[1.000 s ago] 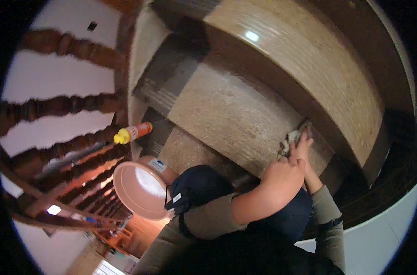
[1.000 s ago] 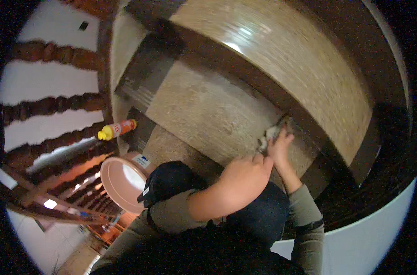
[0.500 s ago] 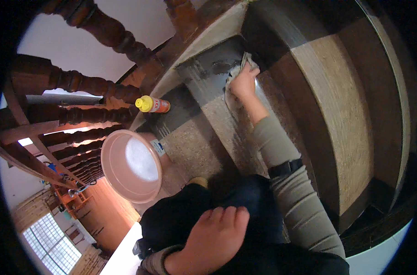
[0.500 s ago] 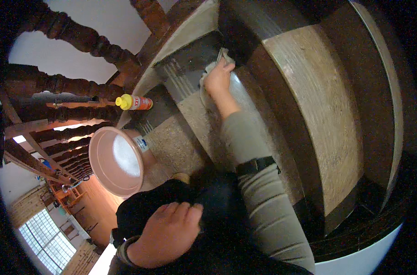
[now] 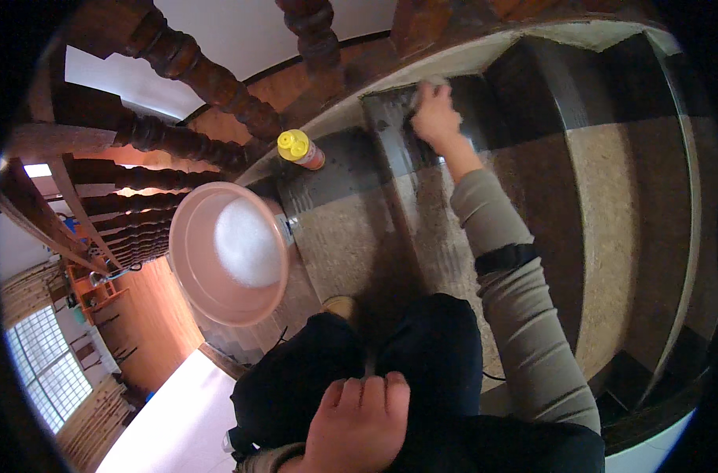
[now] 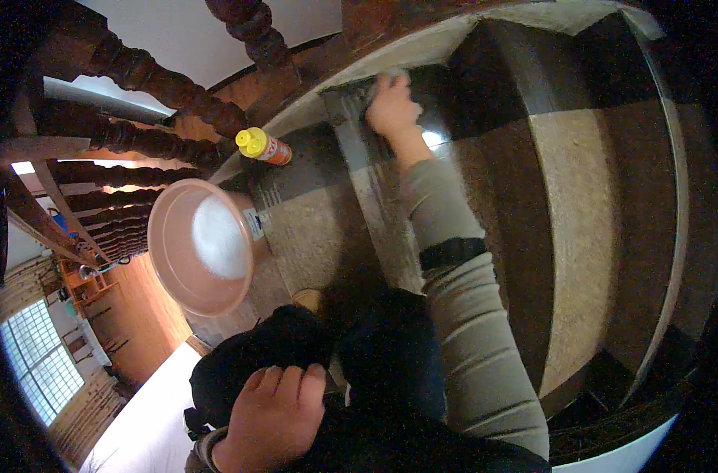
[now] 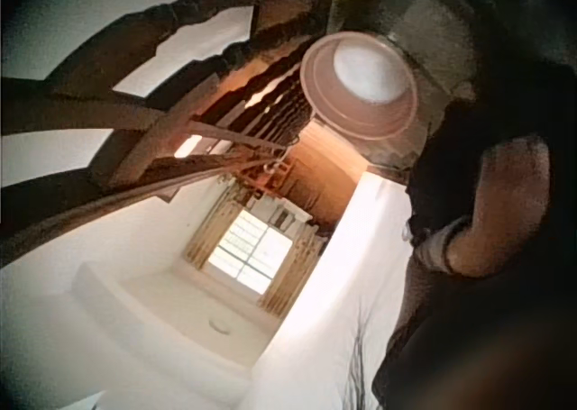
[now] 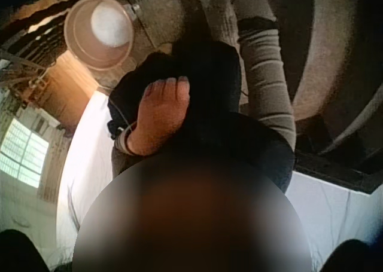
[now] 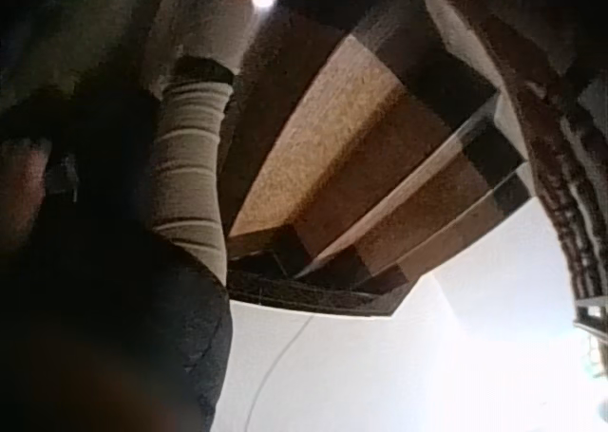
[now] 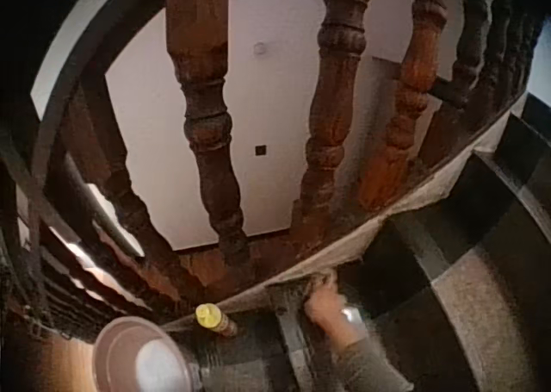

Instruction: The person wipes the risers and treads of a curved marble staircase with a cloth, repeatedly dipping the cloth into a pink bucket of soapy water and wringing it out. A yellow-capped bottle sits on a step nearby.

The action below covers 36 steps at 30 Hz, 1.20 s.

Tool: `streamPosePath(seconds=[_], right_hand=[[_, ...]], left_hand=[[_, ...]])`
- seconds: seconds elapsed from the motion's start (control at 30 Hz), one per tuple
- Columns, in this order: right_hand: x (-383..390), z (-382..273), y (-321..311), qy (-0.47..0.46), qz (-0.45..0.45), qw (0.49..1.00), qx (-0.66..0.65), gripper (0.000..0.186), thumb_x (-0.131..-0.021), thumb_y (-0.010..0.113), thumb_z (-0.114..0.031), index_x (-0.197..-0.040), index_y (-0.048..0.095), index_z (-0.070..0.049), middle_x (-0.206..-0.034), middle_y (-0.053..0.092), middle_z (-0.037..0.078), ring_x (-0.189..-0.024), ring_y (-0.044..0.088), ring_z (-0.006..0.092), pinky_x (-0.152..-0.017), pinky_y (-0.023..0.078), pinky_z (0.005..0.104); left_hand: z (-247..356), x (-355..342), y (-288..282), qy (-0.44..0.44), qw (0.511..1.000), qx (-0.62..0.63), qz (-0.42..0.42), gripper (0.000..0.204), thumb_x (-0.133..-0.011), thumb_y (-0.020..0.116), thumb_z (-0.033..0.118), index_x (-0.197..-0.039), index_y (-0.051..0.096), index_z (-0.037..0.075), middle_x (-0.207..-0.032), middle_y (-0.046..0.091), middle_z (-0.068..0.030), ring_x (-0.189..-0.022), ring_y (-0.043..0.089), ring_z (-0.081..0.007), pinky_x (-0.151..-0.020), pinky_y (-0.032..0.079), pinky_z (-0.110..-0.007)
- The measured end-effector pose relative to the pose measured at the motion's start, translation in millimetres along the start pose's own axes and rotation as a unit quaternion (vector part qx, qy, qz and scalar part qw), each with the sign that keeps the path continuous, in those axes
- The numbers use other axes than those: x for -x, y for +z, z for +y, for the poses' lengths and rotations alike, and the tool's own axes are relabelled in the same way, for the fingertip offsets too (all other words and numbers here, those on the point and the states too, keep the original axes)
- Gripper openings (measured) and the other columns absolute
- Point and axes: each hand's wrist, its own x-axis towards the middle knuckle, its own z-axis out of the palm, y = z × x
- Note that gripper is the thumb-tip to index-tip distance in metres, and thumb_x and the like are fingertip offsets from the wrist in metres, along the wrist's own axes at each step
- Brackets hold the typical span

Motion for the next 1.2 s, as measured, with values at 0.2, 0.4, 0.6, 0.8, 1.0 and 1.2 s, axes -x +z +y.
streamPosePath(seconds=[0.2,0.4,0.6,0.8,1.0,1.2], right_hand=[[56.0,-33.6,9.9,-0.278,-0.094,0.956,0.008,0.036,-0.075,0.053,-0.005,-0.107,0.061,-0.017,-0.118,0.049,0.011,-0.106,0.049,0.033,-0.089,0.044,0.0393],[122.8,15.3,-21.6,-0.397,-0.198,0.896,0.011,0.009,-0.064,0.062,-0.01,-0.067,0.066,-0.018,-0.098,0.059,-0.001,-0.095,0.051,0.0236,-0.083,0.045,0.0335],[-6.1,84.8,-149.2,-0.458,0.087,0.843,0.27,0.021,-0.061,0.062,-0.01,-0.078,0.07,-0.02,-0.101,0.057,-0.001,-0.095,0.048,0.0236,-0.082,0.044,0.0338],[20.2,142.6,-133.2,-0.208,0.018,0.879,0.429,0.026,-0.076,0.056,-0.014,-0.1,0.064,-0.011,-0.118,0.052,0.007,-0.106,0.048,0.0252,-0.085,0.045,0.0362],[79.8,157.1,-112.5,-0.23,-0.132,0.855,0.445,0.036,-0.085,0.049,-0.016,-0.118,0.05,-0.004,-0.123,0.049,0.015,-0.097,0.054,0.0323,-0.079,0.049,0.0395],[56.5,144.5,-120.5,-0.168,0.058,0.907,0.382,0.033,-0.081,0.052,-0.016,-0.112,0.054,-0.005,-0.113,0.05,0.014,-0.085,0.057,0.0294,-0.073,0.052,0.0377]], left_hand=[[23.3,-7.6,-6.9,0.052,0.996,0.028,-0.066,0.006,-0.083,0.052,0.011,-0.086,0.053,0.006,-0.07,0.044,-0.0048,-0.067,0.05,-0.0185,-0.063,0.045,-0.03],[25.0,-5.2,-9.2,0.051,0.998,0.04,-0.017,0.005,-0.082,0.053,0.011,-0.083,0.053,0.006,-0.069,0.044,-0.0051,-0.065,0.049,-0.0185,-0.062,0.044,-0.029],[22.2,1.1,-6.8,0.008,0.999,0.044,-0.024,0.005,-0.081,0.053,0.01,-0.083,0.054,0.006,-0.068,0.043,-0.0053,-0.065,0.049,-0.0189,-0.063,0.044,-0.03],[20.5,1.0,-3.3,0.041,0.999,0.02,-0.013,0.007,-0.082,0.053,0.011,-0.085,0.054,0.005,-0.07,0.044,-0.0062,-0.066,0.048,-0.0185,-0.064,0.043,-0.03],[19.8,11.9,-3.5,-0.005,1.0,0.024,0.014,0.006,-0.083,0.052,0.01,-0.086,0.054,0.005,-0.07,0.044,-0.0059,-0.066,0.048,-0.0181,-0.065,0.042,-0.03],[25.8,16.5,-4.6,0.013,0.999,0.041,-0.015,0.007,-0.082,0.053,0.01,-0.087,0.054,0.005,-0.071,0.046,-0.006,-0.067,0.05,-0.018,-0.066,0.043,-0.03]])
